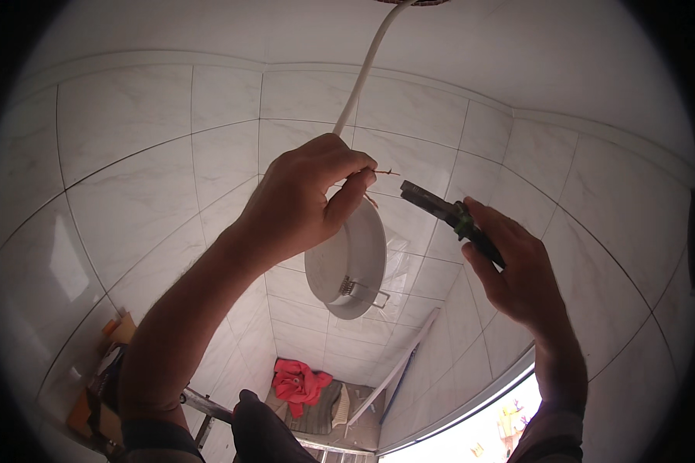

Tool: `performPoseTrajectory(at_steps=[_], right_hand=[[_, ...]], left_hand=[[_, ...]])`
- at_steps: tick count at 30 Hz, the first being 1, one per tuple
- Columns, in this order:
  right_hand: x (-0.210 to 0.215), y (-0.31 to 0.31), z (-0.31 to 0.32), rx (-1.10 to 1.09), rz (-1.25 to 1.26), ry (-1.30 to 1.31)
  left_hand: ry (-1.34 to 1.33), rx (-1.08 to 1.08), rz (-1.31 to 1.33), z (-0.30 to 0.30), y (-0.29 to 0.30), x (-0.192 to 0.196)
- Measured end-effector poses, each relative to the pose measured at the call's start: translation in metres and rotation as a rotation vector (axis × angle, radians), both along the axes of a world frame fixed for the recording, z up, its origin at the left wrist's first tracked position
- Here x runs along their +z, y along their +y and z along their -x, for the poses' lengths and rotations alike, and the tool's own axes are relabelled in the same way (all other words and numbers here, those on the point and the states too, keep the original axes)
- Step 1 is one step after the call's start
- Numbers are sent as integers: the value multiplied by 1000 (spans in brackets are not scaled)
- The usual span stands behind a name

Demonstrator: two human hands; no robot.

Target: The person strips the outer sheath and inner insulation from a white electrical cable using pliers, then twists the exposed wires. They retrieve a white circular light fixture from a box and connect the fixture's wires to the ceiling cable, securing the connections with electrical tape.

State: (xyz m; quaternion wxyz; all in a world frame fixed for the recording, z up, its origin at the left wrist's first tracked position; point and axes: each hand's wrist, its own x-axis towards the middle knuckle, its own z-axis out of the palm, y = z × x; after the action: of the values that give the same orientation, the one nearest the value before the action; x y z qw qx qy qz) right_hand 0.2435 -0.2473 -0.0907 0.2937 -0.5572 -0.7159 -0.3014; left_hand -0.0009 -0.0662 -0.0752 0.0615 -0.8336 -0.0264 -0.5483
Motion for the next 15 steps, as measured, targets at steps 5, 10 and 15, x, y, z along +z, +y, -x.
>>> performPoseTrajectory(at_steps=[5,10,15], right_hand=[[4,9,0,-89,-85,-152],[8,12,4,-83,-107,-205],[11,12,11,-81,-77,-198]], left_hand=[[20,28,-29,-1,-2,0],[26,82,-89,2,-2,1],[33,128,-130,3,-6,3]])
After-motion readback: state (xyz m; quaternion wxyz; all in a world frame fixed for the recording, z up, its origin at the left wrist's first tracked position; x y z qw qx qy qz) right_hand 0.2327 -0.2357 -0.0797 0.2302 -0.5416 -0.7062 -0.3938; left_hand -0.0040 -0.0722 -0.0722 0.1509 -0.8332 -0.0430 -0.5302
